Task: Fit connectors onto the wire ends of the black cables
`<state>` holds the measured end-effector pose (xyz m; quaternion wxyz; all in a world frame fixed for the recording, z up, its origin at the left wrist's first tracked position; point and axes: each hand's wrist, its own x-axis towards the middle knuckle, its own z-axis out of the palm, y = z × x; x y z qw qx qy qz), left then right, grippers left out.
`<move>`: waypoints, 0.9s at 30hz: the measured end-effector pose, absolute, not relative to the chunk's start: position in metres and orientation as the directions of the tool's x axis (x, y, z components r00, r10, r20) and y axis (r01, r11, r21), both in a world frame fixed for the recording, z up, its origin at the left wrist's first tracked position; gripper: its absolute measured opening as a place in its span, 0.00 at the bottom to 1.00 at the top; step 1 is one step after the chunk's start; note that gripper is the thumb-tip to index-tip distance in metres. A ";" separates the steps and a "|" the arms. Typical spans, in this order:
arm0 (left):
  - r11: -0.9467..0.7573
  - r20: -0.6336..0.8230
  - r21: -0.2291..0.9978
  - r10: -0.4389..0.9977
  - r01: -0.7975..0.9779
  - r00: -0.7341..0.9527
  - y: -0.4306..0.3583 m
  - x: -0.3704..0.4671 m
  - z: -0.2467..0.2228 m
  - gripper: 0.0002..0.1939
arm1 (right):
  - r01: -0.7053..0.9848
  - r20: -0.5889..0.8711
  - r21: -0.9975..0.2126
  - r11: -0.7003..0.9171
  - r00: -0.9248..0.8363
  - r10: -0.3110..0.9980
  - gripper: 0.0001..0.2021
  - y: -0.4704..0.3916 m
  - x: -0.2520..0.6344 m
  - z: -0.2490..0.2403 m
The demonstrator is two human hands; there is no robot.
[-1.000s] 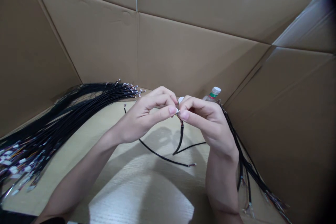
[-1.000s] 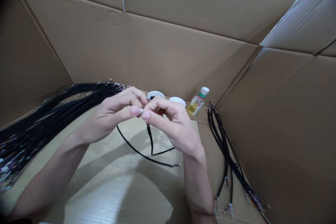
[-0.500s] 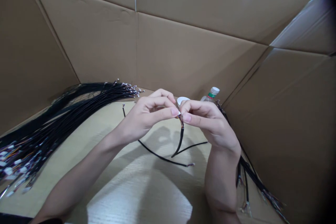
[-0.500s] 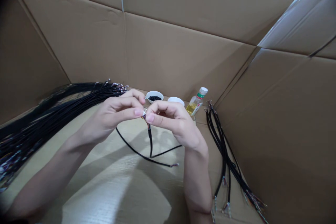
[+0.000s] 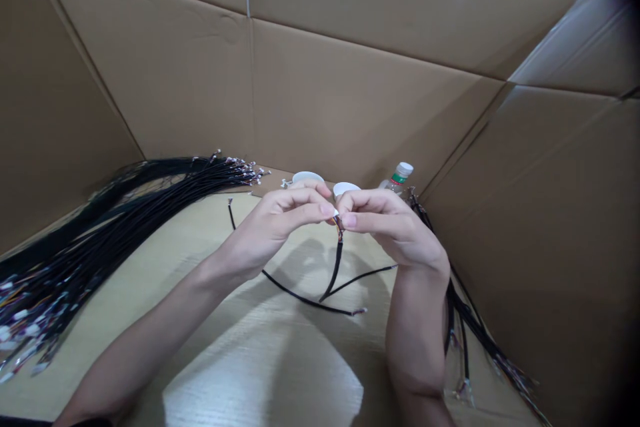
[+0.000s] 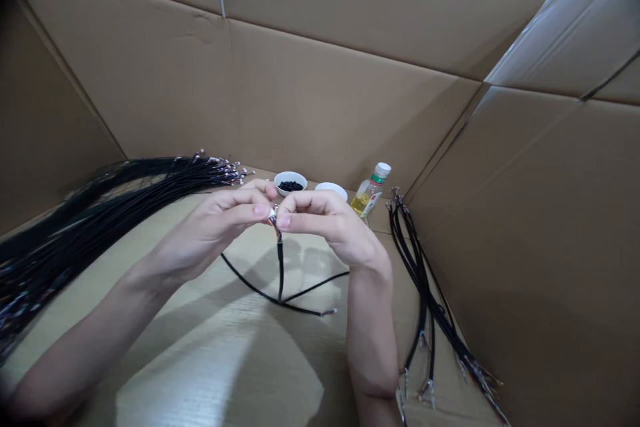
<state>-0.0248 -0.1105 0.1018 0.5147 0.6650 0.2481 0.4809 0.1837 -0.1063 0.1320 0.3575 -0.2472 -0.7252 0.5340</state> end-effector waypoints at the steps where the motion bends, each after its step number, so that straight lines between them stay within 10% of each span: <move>1: -0.302 0.360 0.932 0.835 -0.201 0.417 -0.111 -0.024 0.102 0.10 | -0.030 0.252 -0.954 0.298 -0.623 0.741 0.12 -0.105 0.184 0.131; 9: -0.157 0.272 0.945 0.864 -0.286 0.423 -0.120 -0.030 0.112 0.11 | -0.209 0.248 -0.967 0.144 -0.655 0.714 0.11 -0.103 0.172 0.124; 17: -0.334 0.379 0.923 0.878 -0.193 0.292 -0.111 -0.031 0.110 0.11 | -0.322 0.463 -0.885 0.337 -0.525 0.714 0.09 -0.103 0.158 0.118; 27: -0.839 0.856 0.414 0.490 0.353 0.163 -0.121 -0.040 0.116 0.12 | -0.189 0.439 -0.894 0.407 -0.556 0.706 0.11 -0.105 0.162 0.119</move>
